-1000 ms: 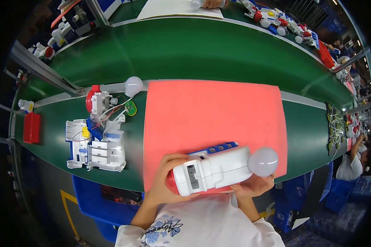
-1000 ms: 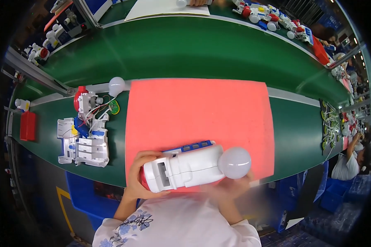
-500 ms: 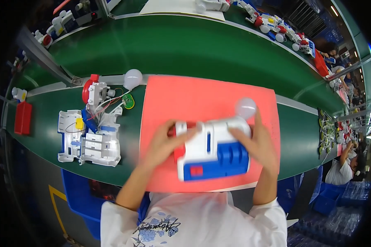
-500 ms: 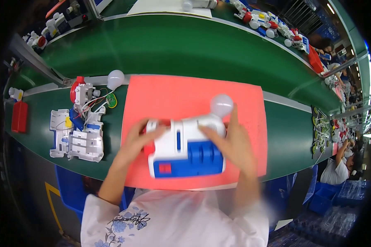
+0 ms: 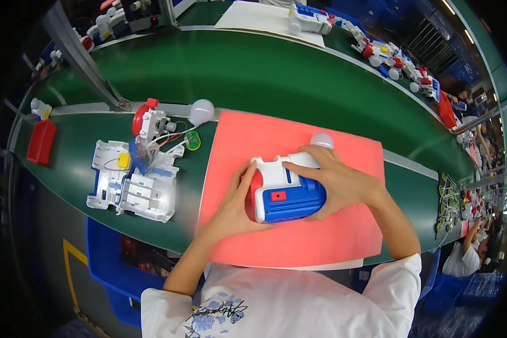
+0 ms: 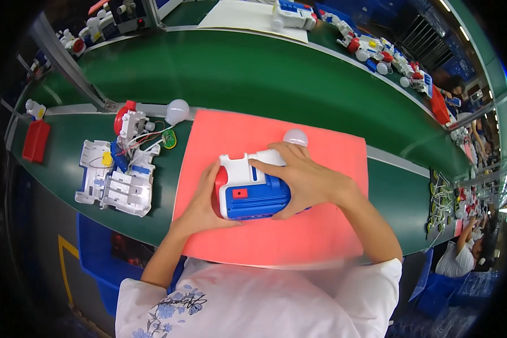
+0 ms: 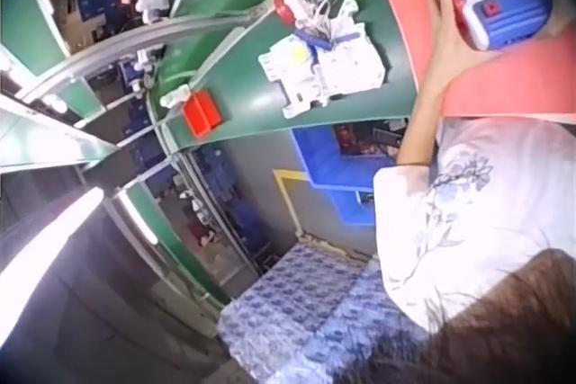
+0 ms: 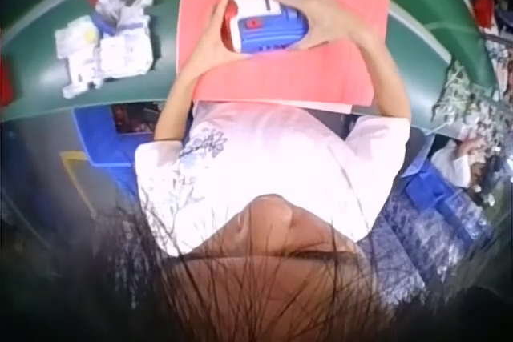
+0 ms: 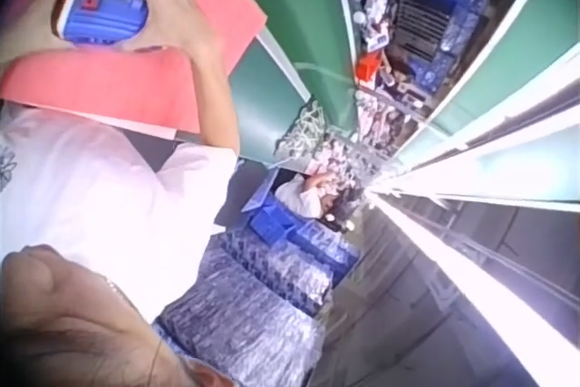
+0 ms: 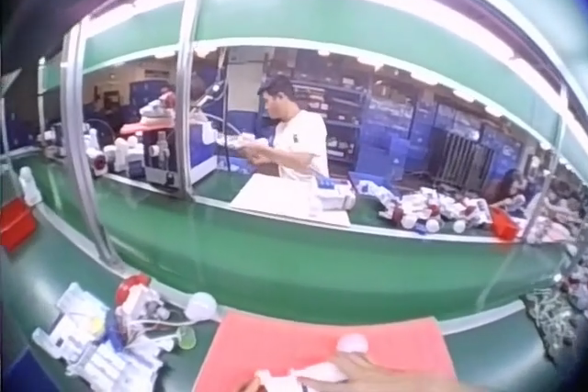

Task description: The recorder is assembling the internal electronics and plastic housing of a toy vehicle on a production line.

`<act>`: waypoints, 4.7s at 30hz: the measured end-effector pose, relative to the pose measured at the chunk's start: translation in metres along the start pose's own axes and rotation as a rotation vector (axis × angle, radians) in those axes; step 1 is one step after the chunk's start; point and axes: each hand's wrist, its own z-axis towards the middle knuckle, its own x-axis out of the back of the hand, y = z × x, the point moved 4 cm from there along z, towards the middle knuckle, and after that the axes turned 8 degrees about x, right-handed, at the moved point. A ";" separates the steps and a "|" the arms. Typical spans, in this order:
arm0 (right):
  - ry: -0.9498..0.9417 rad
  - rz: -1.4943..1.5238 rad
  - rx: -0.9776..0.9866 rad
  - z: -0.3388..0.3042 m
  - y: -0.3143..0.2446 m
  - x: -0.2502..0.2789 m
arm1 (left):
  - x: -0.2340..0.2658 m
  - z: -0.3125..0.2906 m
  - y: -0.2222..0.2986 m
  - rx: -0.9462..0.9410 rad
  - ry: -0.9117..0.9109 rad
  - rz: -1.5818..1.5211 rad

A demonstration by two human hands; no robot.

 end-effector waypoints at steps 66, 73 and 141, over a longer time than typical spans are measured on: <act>0.986 0.588 -0.077 -0.012 0.024 -0.037 | -0.015 0.008 0.050 0.082 0.042 0.209; 0.847 0.475 0.008 0.001 0.011 -0.032 | -0.020 -0.006 0.052 -0.025 0.109 0.453; 0.626 0.114 0.111 0.027 -0.003 -0.044 | -0.094 -0.026 0.030 0.062 0.055 0.864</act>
